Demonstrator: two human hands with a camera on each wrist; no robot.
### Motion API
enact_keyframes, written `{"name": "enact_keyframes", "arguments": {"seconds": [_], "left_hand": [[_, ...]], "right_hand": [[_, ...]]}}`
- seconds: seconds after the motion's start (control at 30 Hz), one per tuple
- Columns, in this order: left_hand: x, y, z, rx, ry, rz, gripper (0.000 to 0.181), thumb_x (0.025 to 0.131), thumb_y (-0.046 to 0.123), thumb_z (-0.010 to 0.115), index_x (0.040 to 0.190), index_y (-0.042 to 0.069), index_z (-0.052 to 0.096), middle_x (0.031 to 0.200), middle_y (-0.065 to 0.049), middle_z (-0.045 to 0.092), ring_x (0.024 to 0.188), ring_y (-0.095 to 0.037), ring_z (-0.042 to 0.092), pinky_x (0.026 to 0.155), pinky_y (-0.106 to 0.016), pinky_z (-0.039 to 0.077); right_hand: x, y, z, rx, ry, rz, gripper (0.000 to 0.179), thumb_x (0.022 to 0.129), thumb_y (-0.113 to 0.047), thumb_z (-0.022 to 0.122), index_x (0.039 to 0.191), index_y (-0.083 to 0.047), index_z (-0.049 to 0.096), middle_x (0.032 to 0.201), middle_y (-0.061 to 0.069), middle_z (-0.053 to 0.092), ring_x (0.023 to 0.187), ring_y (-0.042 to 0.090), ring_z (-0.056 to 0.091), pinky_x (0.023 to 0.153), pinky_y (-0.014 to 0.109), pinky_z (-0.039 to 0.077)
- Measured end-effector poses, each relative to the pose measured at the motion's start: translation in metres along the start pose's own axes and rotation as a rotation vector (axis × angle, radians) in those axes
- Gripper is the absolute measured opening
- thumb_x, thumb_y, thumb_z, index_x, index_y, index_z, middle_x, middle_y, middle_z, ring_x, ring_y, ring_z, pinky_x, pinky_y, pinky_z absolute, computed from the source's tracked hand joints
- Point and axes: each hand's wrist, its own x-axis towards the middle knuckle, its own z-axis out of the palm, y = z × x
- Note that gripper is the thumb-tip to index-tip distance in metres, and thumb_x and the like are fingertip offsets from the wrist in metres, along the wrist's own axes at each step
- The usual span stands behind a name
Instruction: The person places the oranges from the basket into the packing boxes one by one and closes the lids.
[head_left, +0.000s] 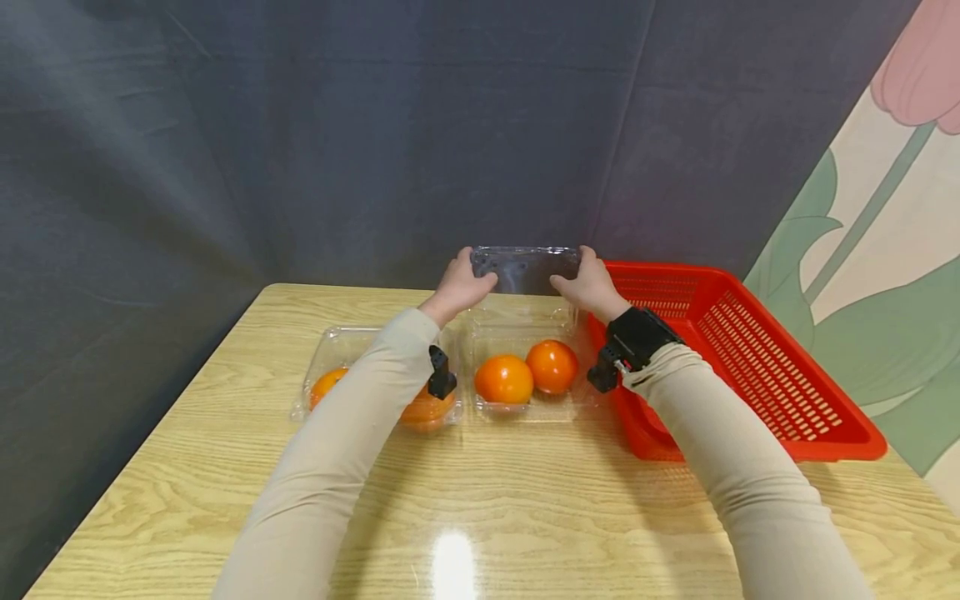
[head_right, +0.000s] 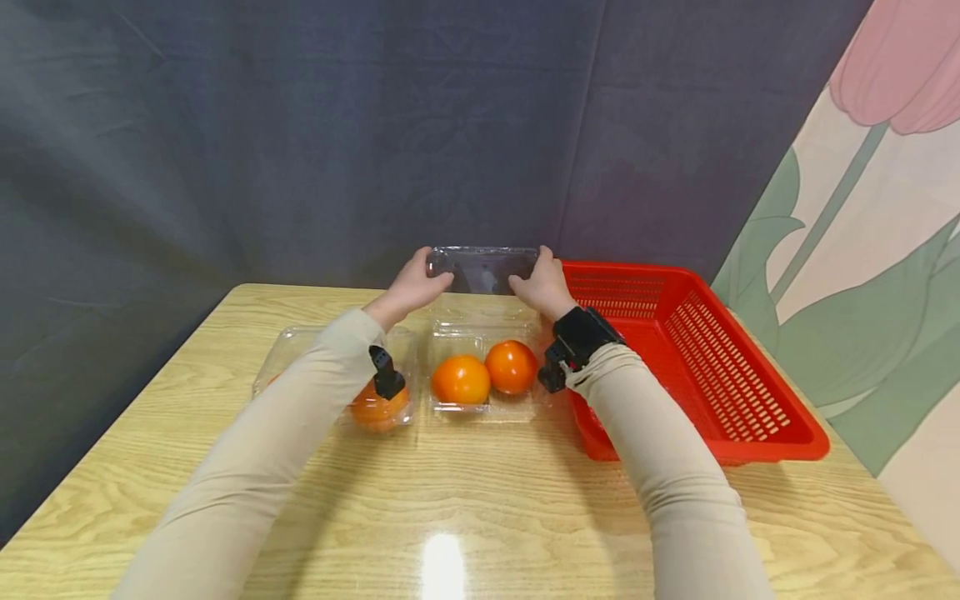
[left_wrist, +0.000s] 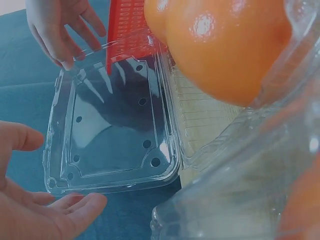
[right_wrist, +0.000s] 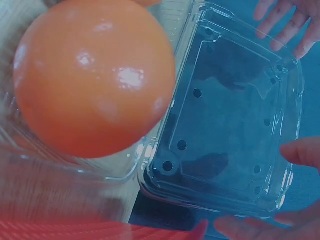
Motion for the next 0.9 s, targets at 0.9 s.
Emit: {"name": "enact_keyframes", "arguments": {"seconds": [0.9], "left_hand": [[-0.018,0.009,-0.004,0.182,-0.02,0.095,0.074,0.095,0.03,0.047,0.15,0.004,0.004,0.156,-0.016,0.008,0.142,-0.03,0.025,0.115,-0.041,0.027]], "right_hand": [[-0.022,-0.015,-0.014,-0.188,-0.151,-0.094,0.086,0.093,-0.026,0.054,0.147,0.006,-0.005,0.149,0.035,0.004,0.138,0.048,0.018,0.112,0.055,0.026]]}}
